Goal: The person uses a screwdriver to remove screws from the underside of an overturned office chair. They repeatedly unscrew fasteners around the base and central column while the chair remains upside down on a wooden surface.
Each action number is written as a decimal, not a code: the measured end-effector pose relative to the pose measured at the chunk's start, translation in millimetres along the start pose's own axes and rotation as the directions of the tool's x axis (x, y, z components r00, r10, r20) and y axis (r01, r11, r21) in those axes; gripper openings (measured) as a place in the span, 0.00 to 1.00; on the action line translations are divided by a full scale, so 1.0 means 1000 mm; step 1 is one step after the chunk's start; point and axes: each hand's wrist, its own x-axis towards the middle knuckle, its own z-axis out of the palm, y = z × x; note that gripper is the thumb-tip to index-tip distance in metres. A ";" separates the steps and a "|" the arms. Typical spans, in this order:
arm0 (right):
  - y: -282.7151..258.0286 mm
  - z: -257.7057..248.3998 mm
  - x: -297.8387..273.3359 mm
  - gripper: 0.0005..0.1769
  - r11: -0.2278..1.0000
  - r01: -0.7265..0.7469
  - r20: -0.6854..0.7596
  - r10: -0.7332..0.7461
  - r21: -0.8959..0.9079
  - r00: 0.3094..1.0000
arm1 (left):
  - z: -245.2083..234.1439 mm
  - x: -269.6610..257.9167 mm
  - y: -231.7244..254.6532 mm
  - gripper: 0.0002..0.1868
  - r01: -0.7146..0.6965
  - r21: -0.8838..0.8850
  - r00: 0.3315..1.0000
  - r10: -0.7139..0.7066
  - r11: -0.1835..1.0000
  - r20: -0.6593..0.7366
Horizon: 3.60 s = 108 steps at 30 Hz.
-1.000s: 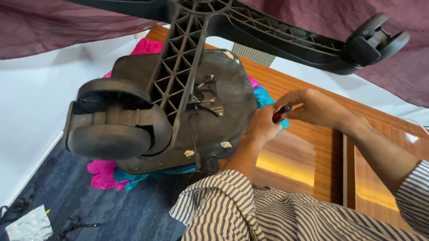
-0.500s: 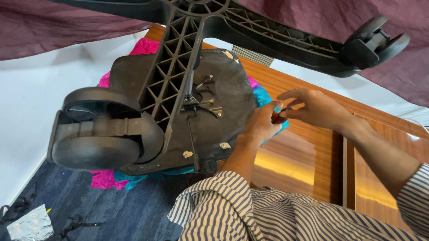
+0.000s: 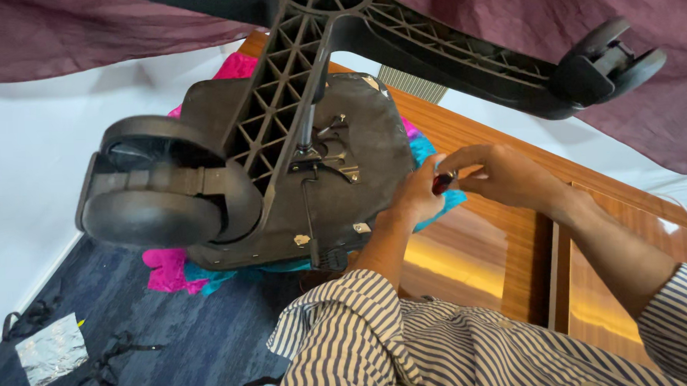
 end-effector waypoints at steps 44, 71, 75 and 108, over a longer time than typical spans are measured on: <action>0.018 0.026 0.020 0.25 0.688 -0.441 0.392 0.706 -0.576 0.590 | 0.037 -0.021 -0.094 0.18 0.398 0.148 0.906 -0.413 0.905 0.088; 0.029 0.036 0.029 0.21 0.698 -0.189 0.492 0.645 -0.690 0.585 | 0.069 -0.010 -0.079 0.12 0.298 0.287 0.951 -0.309 0.910 -0.008; 0.042 0.042 0.036 0.23 0.728 -0.307 0.456 0.643 -0.613 0.615 | 0.064 -0.013 -0.065 0.13 0.298 0.204 0.954 -0.290 0.932 -0.068; 0.039 0.032 0.057 0.27 0.557 -0.673 0.447 0.821 -0.487 0.356 | 0.070 0.001 -0.066 0.14 0.423 0.186 0.906 -0.406 0.887 -0.124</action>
